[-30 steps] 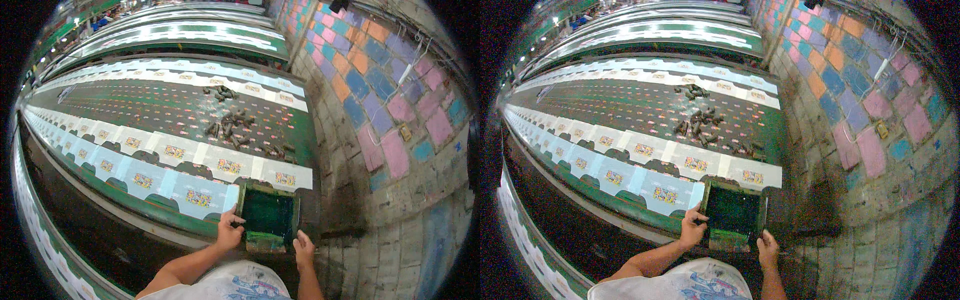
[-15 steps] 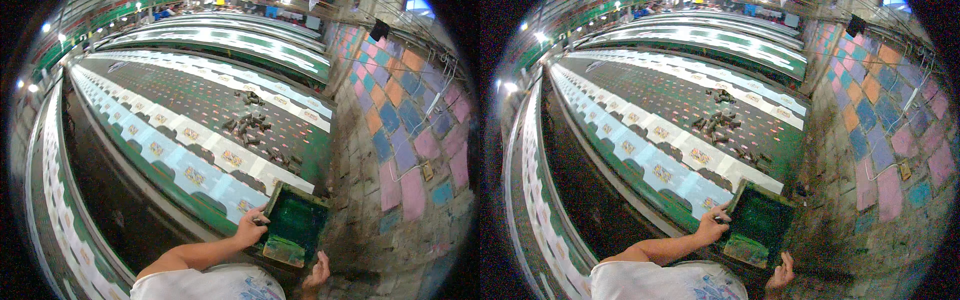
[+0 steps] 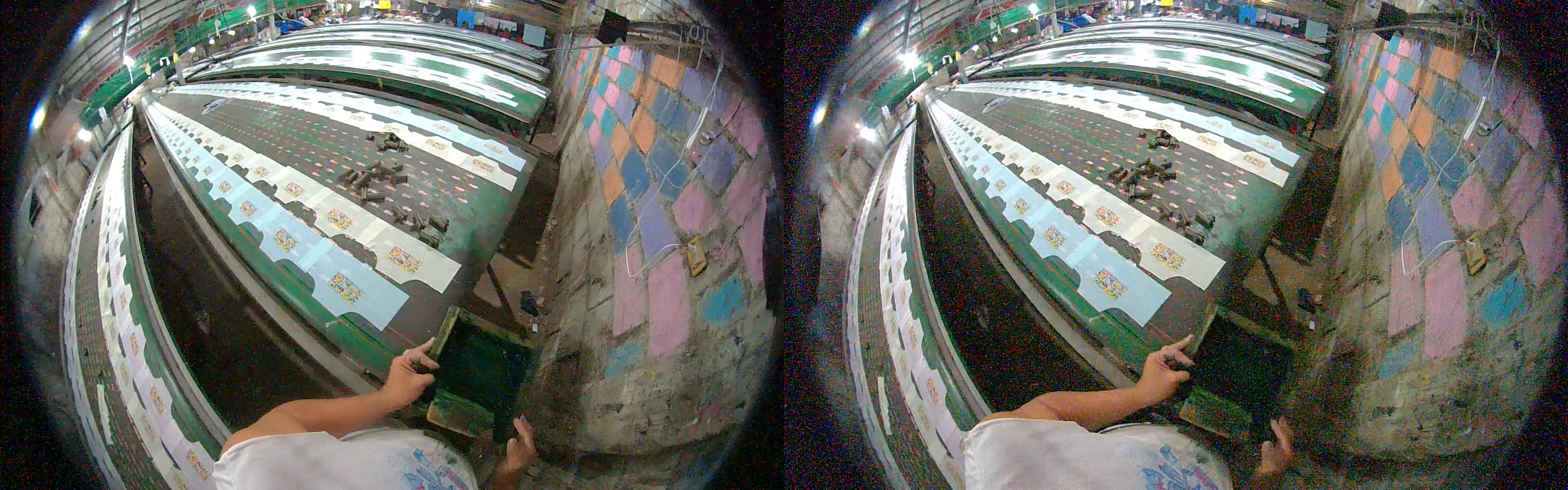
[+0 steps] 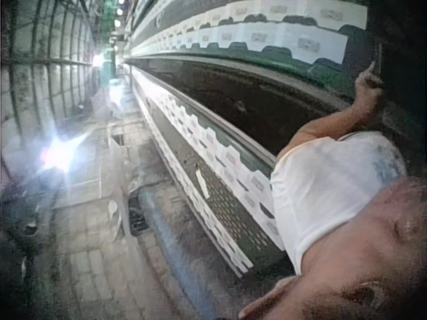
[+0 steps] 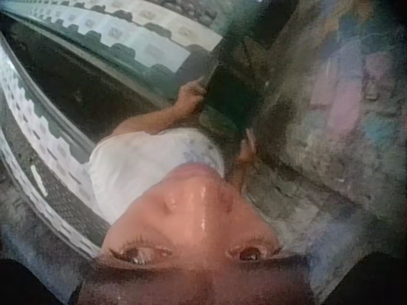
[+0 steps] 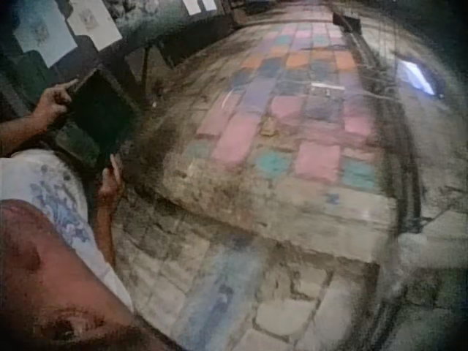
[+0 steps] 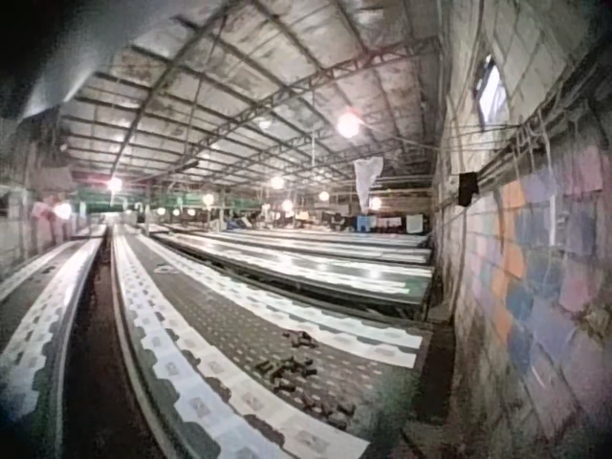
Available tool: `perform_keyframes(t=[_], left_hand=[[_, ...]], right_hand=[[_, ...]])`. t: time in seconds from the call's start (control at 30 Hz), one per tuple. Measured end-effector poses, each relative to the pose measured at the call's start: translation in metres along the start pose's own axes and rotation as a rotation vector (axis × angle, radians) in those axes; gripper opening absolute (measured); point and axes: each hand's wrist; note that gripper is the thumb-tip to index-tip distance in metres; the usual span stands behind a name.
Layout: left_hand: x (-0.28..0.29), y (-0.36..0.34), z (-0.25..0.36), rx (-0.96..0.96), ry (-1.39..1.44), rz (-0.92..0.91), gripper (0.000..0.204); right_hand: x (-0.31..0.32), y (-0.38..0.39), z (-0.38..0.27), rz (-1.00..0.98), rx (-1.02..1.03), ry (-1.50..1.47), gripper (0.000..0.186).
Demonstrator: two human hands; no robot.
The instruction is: The person holds a screen printing frame over a conveyor of printed sheets and repeatedly uses a squeegee to spread green ink across the screen. The person maintains steady pressure and motion while the conveyor moves the sheets beneath the frame.
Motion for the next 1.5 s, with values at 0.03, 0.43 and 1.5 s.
perform_keyframes(t=[0.03,0.43,1.5], left_hand=[[0.0,0.001,0.004,-0.001,-0.001,0.013,0.023],[-0.017,-0.044,0.025,0.044,0.029,0.311,0.022],[-0.182,-0.443,0.034,0.129,0.122,1.061,0.036]], right_hand=[[0.0,-0.007,-0.017,-0.041,-0.045,-0.007,0.068],[-0.017,-0.153,-0.058,-0.314,-0.06,-0.22,0.068],[-0.132,-0.78,0.025,-0.439,-0.377,-0.441,0.026]])
Point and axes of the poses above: each hand's wrist, its own y-axis away from the middle knuckle, its own x-axis out of the back of the hand, z = x × y, and after that the axes turned 7 degrees about -y, right-handed
